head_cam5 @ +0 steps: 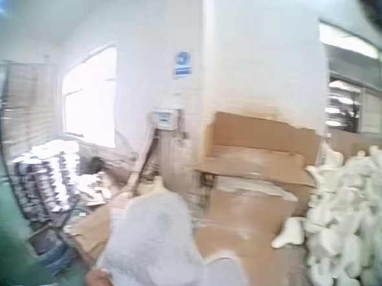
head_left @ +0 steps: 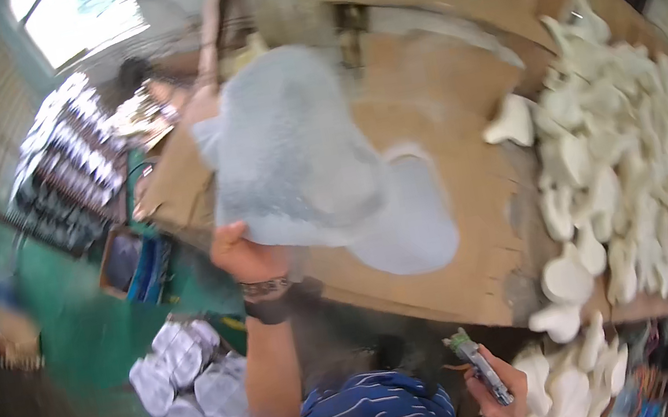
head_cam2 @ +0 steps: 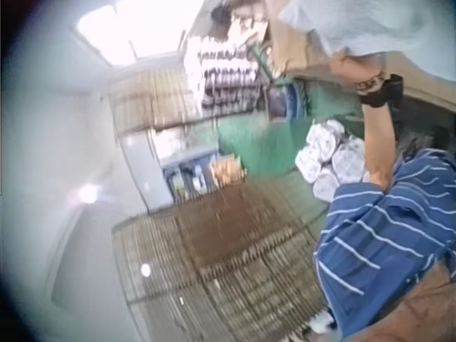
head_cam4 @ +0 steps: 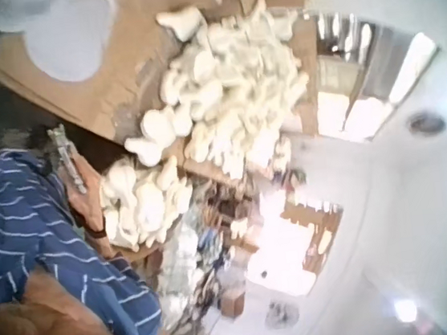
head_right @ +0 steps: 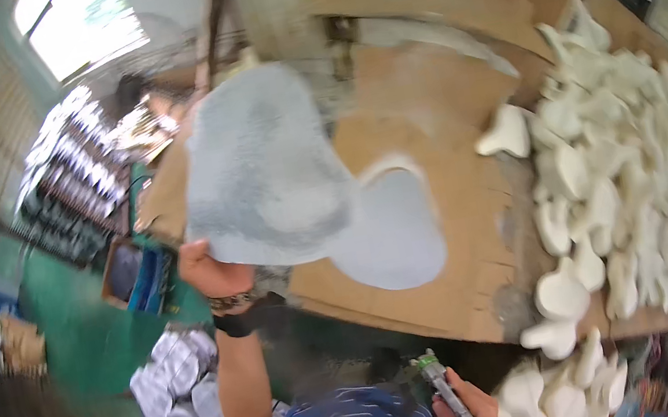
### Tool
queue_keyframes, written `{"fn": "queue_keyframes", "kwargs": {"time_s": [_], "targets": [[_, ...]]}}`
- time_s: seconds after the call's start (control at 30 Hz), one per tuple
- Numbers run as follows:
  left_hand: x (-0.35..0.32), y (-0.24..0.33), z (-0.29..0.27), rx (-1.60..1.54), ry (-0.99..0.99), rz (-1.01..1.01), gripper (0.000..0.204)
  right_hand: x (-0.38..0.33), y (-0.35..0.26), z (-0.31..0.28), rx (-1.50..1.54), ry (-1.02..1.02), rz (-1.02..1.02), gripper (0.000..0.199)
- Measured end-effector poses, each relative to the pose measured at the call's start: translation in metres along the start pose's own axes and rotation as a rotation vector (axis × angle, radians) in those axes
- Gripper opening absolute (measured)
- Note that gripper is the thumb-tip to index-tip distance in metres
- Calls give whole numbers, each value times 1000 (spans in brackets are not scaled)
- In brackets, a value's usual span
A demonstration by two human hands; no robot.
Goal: The person uses a spray gun to apply a coating to white shoe parts placed on a cardboard template. They repeatedly pick up parts from a pile, spray them, and place them onto a wire drying rack.
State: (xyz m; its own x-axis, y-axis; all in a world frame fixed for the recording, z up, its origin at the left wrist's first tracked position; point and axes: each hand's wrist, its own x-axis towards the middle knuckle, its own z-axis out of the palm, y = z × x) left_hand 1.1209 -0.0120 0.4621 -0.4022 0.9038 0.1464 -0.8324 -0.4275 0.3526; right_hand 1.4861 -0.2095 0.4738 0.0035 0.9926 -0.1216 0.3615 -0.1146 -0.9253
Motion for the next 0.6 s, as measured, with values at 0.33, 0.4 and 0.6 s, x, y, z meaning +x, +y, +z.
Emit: {"fn": "queue_keyframes", "kwargs": {"time_s": [0.33,0.4,0.6], "targets": [[-196,80,-158,-195,592,260,55,34,-33,59,-274,-518,133,36],[-240,86,-197,-178,752,374,58,36,-28,73,-294,-558,78,36],[-343,121,-296,-314,1107,614,50,50,-25,125,-671,-780,34,36]]}}
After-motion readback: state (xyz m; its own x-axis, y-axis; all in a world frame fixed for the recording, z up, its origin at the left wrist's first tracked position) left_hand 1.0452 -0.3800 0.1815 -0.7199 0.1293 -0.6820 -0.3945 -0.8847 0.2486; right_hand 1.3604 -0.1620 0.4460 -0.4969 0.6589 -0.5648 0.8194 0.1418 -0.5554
